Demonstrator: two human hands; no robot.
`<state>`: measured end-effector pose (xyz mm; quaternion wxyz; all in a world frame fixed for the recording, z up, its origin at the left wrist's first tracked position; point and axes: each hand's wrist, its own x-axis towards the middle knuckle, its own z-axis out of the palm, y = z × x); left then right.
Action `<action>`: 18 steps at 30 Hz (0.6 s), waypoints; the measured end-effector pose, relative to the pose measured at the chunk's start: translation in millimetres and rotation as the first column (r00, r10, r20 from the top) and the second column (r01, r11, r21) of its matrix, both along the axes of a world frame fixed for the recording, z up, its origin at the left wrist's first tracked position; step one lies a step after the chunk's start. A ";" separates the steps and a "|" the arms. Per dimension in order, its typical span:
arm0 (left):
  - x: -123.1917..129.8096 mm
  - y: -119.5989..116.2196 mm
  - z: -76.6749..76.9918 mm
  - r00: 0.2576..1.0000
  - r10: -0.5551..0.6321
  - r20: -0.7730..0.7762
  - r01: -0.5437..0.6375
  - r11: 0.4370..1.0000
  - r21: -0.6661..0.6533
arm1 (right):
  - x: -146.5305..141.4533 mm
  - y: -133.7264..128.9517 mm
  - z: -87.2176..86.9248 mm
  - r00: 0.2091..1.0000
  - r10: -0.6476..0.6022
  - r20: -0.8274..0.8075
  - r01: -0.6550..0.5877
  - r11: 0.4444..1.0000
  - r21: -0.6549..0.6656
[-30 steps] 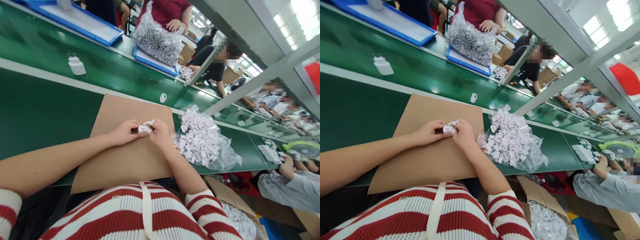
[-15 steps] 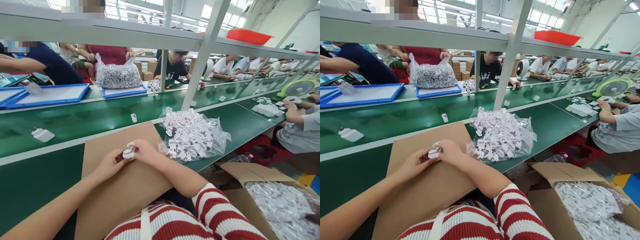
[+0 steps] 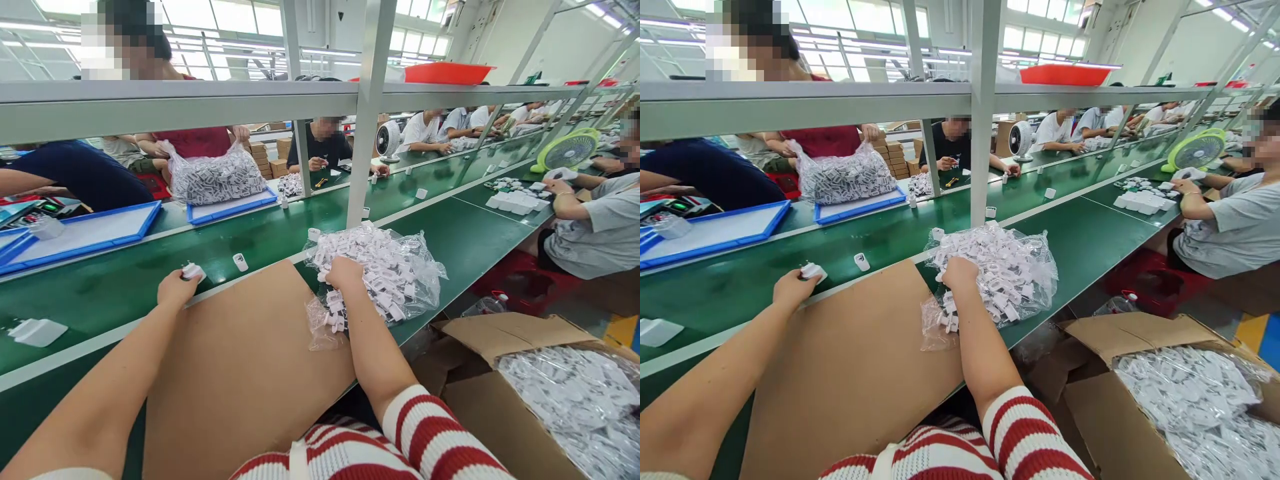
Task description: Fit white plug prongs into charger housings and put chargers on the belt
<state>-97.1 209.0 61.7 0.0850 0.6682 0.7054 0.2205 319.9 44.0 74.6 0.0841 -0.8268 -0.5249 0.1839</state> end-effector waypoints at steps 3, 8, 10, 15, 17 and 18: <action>11.6 -2.4 -8.1 0.957 0.291 -0.005 -0.287 0.947 0.143 | -0.2 3.2 -2.7 1.000 -0.024 0.004 0.024 1.000 0.009; 60.5 -11.3 -20.1 0.986 0.129 -0.107 -0.071 0.899 0.432 | -3.5 7.5 -10.9 0.998 -0.060 0.032 0.058 0.997 0.048; 79.6 -6.5 -22.9 0.988 0.064 -0.143 -0.024 0.964 0.265 | -6.8 9.7 -14.6 0.996 -0.077 0.047 0.074 0.994 0.075; 103.7 4.0 -21.4 0.997 0.049 -0.052 -0.053 0.996 -0.069 | -9.4 10.5 -16.5 0.998 -0.058 0.017 0.055 0.989 0.140; 103.9 -6.4 -18.5 1.000 -0.019 -0.007 0.019 1.000 -0.024 | -8.6 8.7 -15.8 0.999 -0.044 -0.021 0.047 0.982 0.181; 102.7 -16.5 -17.2 0.997 -0.074 0.024 0.073 0.997 0.002 | -8.7 7.8 -15.7 0.998 -0.022 -0.051 0.032 0.977 0.210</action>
